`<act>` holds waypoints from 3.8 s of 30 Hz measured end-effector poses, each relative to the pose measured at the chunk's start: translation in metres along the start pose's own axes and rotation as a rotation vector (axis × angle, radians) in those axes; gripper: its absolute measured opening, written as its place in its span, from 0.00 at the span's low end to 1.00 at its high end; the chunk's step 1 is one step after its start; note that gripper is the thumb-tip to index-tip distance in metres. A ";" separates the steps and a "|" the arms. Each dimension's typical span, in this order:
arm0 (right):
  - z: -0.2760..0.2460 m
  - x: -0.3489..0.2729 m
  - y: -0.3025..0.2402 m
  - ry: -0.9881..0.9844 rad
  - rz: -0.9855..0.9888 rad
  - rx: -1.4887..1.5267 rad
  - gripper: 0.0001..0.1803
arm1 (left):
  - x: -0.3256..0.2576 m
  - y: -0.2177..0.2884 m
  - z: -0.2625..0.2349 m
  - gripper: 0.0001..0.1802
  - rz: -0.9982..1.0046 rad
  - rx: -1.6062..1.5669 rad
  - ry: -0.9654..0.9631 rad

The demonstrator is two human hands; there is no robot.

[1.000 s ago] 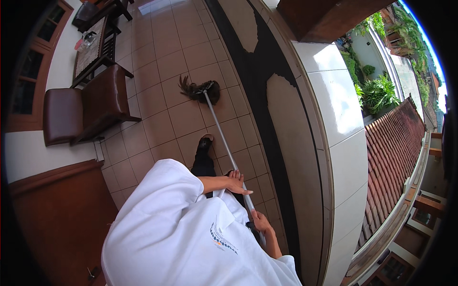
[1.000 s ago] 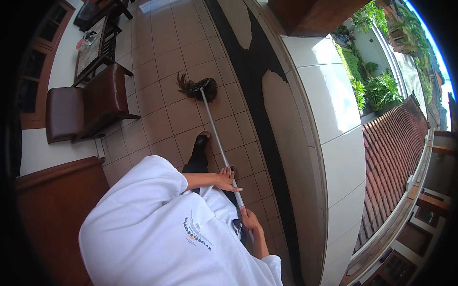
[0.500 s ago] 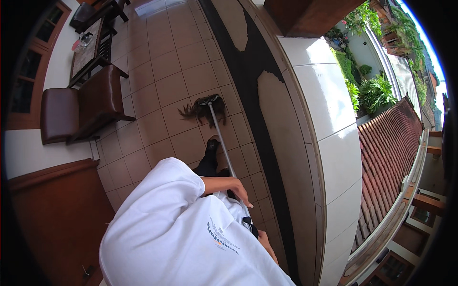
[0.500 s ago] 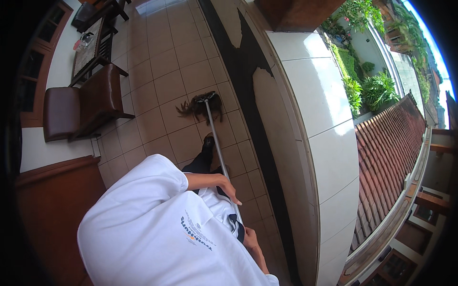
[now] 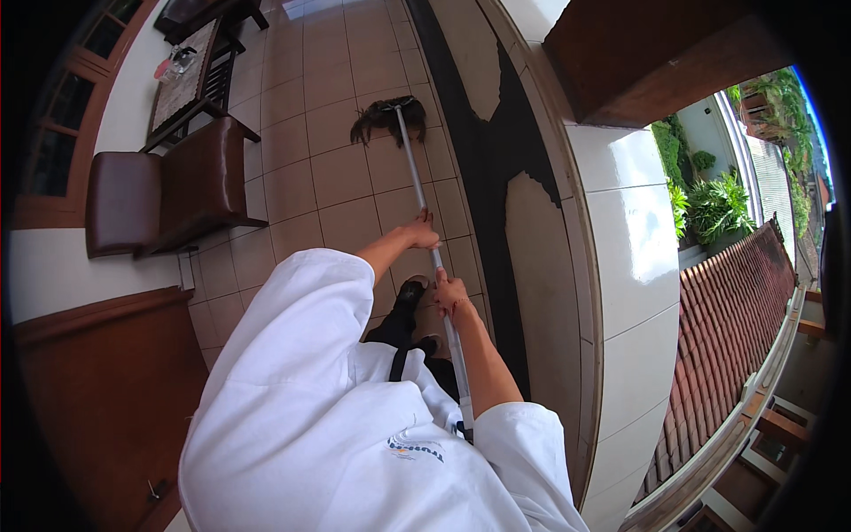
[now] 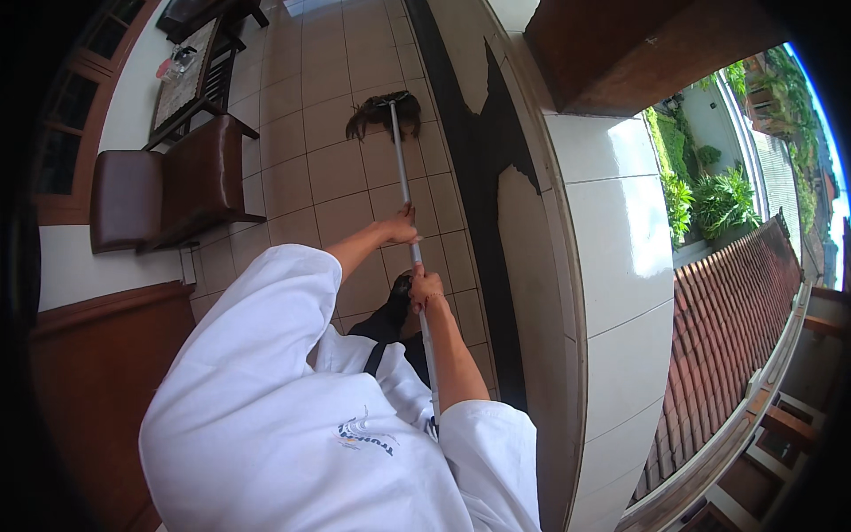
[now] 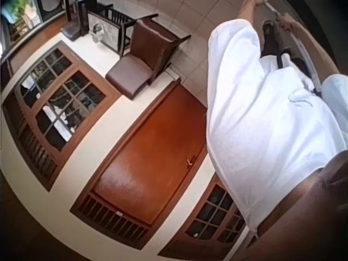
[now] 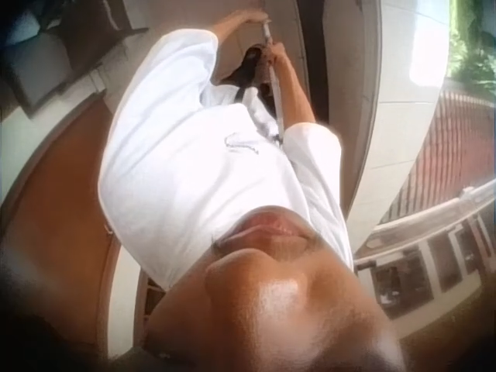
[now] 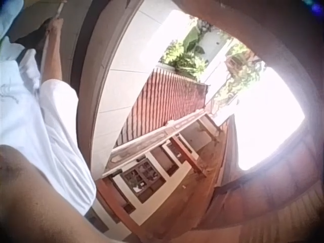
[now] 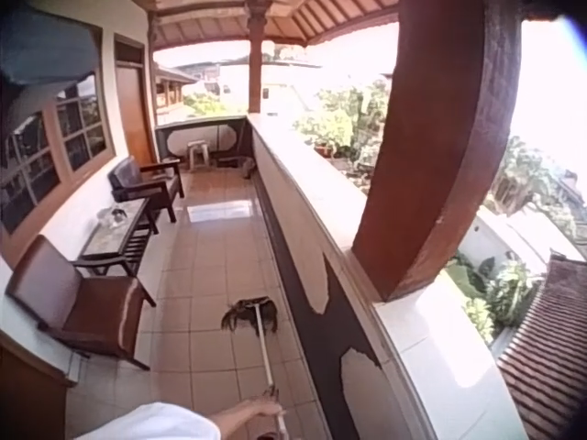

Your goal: The person is mopping the tiled floor of an outdoor hallway or balcony area.

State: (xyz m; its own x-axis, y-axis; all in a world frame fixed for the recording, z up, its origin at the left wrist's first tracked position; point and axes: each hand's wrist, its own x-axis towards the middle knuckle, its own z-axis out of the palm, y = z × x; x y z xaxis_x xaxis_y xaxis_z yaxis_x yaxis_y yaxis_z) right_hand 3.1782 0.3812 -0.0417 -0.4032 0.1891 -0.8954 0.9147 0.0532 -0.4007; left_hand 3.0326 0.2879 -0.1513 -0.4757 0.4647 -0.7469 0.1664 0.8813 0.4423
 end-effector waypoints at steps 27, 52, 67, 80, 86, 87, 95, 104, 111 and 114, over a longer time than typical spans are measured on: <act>-0.164 -0.307 0.464 0.157 0.028 0.099 0.23 | -0.166 0.250 0.352 0.47 0.471 0.446 -1.392; -0.094 0.035 -0.004 -0.050 -0.077 0.144 0.23 | 0.004 0.108 0.022 0.44 -0.129 -0.102 0.176; -0.176 -0.141 0.373 0.077 -0.112 0.024 0.23 | -0.128 0.234 0.311 0.34 0.509 0.462 -0.660; -0.251 -0.281 0.527 0.011 -0.100 -0.264 0.25 | -0.174 0.255 0.405 0.36 0.684 0.299 -0.662; -0.256 -0.166 0.430 0.071 -0.508 -0.493 0.24 | -0.164 0.242 0.381 0.42 0.378 0.034 -0.569; -0.246 -0.143 0.410 0.040 -0.497 -0.462 0.24 | -0.160 0.238 0.377 0.42 0.373 0.022 -0.556; -0.130 0.010 0.180 -0.012 -0.567 -0.421 0.22 | -0.084 0.156 0.243 0.40 -0.073 -0.682 0.465; -0.030 0.083 -0.052 -0.036 -0.281 -0.187 0.21 | 0.003 0.036 0.023 0.34 -0.058 -0.874 0.475; -0.061 0.090 -0.093 -0.047 -0.114 -0.053 0.21 | 0.042 0.054 -0.019 0.35 -0.047 -0.556 0.400; -0.082 0.085 -0.065 -0.031 -0.079 -0.039 0.22 | 0.044 0.077 0.008 0.36 -0.006 -0.475 0.414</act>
State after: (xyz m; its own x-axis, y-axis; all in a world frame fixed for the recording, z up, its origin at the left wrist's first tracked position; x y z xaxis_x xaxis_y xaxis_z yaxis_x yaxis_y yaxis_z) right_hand 3.0864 0.4741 -0.0758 -0.4741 0.1526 -0.8672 0.8803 0.1052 -0.4627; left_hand 3.0309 0.3768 -0.1541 -0.7861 0.3042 -0.5381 -0.1942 0.7049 0.6822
